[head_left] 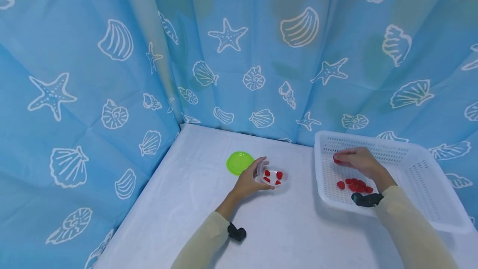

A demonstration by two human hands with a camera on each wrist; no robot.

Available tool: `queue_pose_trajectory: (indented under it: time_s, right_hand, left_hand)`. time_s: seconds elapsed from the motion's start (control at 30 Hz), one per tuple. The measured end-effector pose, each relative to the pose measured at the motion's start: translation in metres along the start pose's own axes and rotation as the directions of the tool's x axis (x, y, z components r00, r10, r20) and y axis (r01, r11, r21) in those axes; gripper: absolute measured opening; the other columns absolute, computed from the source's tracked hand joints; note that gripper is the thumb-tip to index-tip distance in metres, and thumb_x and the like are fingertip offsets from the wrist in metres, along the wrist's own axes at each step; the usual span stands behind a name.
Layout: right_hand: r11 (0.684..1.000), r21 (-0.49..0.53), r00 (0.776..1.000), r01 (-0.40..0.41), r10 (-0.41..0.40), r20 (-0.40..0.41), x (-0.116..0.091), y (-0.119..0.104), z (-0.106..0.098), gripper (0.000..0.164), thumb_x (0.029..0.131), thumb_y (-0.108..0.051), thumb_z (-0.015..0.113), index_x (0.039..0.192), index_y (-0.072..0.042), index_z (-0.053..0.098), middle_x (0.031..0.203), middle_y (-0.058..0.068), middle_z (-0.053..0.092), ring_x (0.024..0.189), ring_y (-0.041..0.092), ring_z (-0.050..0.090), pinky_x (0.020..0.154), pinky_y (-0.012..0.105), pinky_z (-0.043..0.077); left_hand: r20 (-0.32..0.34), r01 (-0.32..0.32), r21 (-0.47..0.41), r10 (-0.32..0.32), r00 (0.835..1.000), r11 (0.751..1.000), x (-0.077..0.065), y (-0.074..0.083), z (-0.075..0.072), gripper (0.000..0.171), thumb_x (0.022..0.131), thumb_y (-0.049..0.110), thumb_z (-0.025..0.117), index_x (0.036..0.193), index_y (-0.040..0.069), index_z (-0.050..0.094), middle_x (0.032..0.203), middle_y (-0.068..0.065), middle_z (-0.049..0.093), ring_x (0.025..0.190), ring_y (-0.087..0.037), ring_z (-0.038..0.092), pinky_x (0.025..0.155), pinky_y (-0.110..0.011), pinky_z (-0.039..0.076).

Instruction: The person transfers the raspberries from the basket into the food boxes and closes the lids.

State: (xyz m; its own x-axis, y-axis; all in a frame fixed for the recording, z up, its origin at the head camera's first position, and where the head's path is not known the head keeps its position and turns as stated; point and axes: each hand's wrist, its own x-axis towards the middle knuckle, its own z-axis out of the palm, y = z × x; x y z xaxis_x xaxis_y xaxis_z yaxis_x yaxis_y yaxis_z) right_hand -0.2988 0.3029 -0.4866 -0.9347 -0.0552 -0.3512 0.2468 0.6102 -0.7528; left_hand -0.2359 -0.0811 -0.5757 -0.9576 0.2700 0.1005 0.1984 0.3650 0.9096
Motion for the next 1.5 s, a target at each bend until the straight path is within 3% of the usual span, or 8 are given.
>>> queue_pose_trajectory:
  time_s: [0.2, 0.37, 0.83, 1.03, 1.27, 1.5]
  right_hand:
    - [0.999, 0.004, 0.999, 0.049, -0.049, -0.005, -0.007, -0.01, -0.003, 0.083, 0.082, -0.046, 0.075, 0.148, -0.009, 0.04, 0.145, 0.022, 0.043, 0.126, 0.042, 0.049, 0.1, 0.07, 0.03]
    - [0.993, 0.017, 0.993, 0.118, -0.118, -0.02, -0.012, -0.024, -0.004, 0.075, 0.087, -0.043, 0.072, 0.145, -0.004, 0.044, 0.144, 0.023, 0.044, 0.125, 0.042, 0.05, 0.103, 0.058, 0.037]
    - [0.984, 0.066, 0.986, 0.168, -0.168, -0.004, -0.023, -0.079, 0.005, 0.065, 0.088, -0.041, 0.071, 0.139, -0.004, 0.051, 0.138, 0.021, 0.051, 0.122, 0.035, 0.054, 0.096, 0.04, 0.048]
    - [0.966, 0.132, 0.973, 0.222, -0.228, 0.031, -0.022, -0.097, 0.02, 0.057, 0.09, -0.036, 0.071, 0.132, -0.001, 0.056, 0.129, 0.022, 0.058, 0.111, 0.026, 0.063, 0.087, 0.028, 0.053]
    - [0.961, 0.155, 0.969, 0.227, -0.239, 0.059, -0.021, -0.111, 0.047, 0.052, 0.089, -0.027, 0.073, 0.131, -0.002, 0.058, 0.128, 0.02, 0.059, 0.113, 0.03, 0.062, 0.095, 0.042, 0.049]
    - [0.958, 0.155, 0.962, 0.24, -0.257, 0.097, -0.018, -0.121, 0.073, 0.051, 0.088, -0.028, 0.074, 0.129, -0.001, 0.06, 0.125, 0.019, 0.062, 0.11, 0.03, 0.062, 0.091, 0.036, 0.052]
  left_hand:
    - [-0.003, -0.014, -0.005, 0.014, 1.0, 1.0, 0.0, -0.002, 0.001, 0.096, 0.069, 0.036, 0.089, 0.149, 0.03, 0.037, 0.138, 0.019, 0.051, 0.131, -0.01, 0.046, 0.103, -0.034, 0.043]
    - [-0.008, -0.016, -0.008, 0.016, 1.0, 1.0, -0.001, -0.001, 0.001, 0.096, 0.069, 0.036, 0.089, 0.15, 0.03, 0.037, 0.138, 0.018, 0.051, 0.131, -0.011, 0.046, 0.103, -0.035, 0.043]
    - [-0.01, -0.001, -0.012, 0.001, 1.0, 1.0, -0.001, 0.001, 0.0, 0.096, 0.069, 0.036, 0.089, 0.15, 0.031, 0.037, 0.136, 0.023, 0.051, 0.13, -0.007, 0.045, 0.103, -0.031, 0.043]
    - [-0.007, 0.011, -0.014, -0.011, 1.0, 1.0, -0.002, 0.004, -0.001, 0.096, 0.069, 0.034, 0.089, 0.15, 0.031, 0.037, 0.137, 0.023, 0.05, 0.131, -0.007, 0.045, 0.103, -0.031, 0.043]
    - [-0.007, 0.003, -0.007, -0.003, 1.0, 1.0, 0.0, 0.003, -0.001, 0.096, 0.069, 0.035, 0.089, 0.15, 0.03, 0.037, 0.136, 0.023, 0.051, 0.13, -0.007, 0.045, 0.104, -0.032, 0.042]
    - [-0.002, 0.003, -0.01, -0.003, 1.0, 1.0, -0.001, 0.003, 0.0, 0.095, 0.07, 0.036, 0.089, 0.15, 0.031, 0.037, 0.137, 0.022, 0.051, 0.131, -0.007, 0.045, 0.104, -0.032, 0.042]
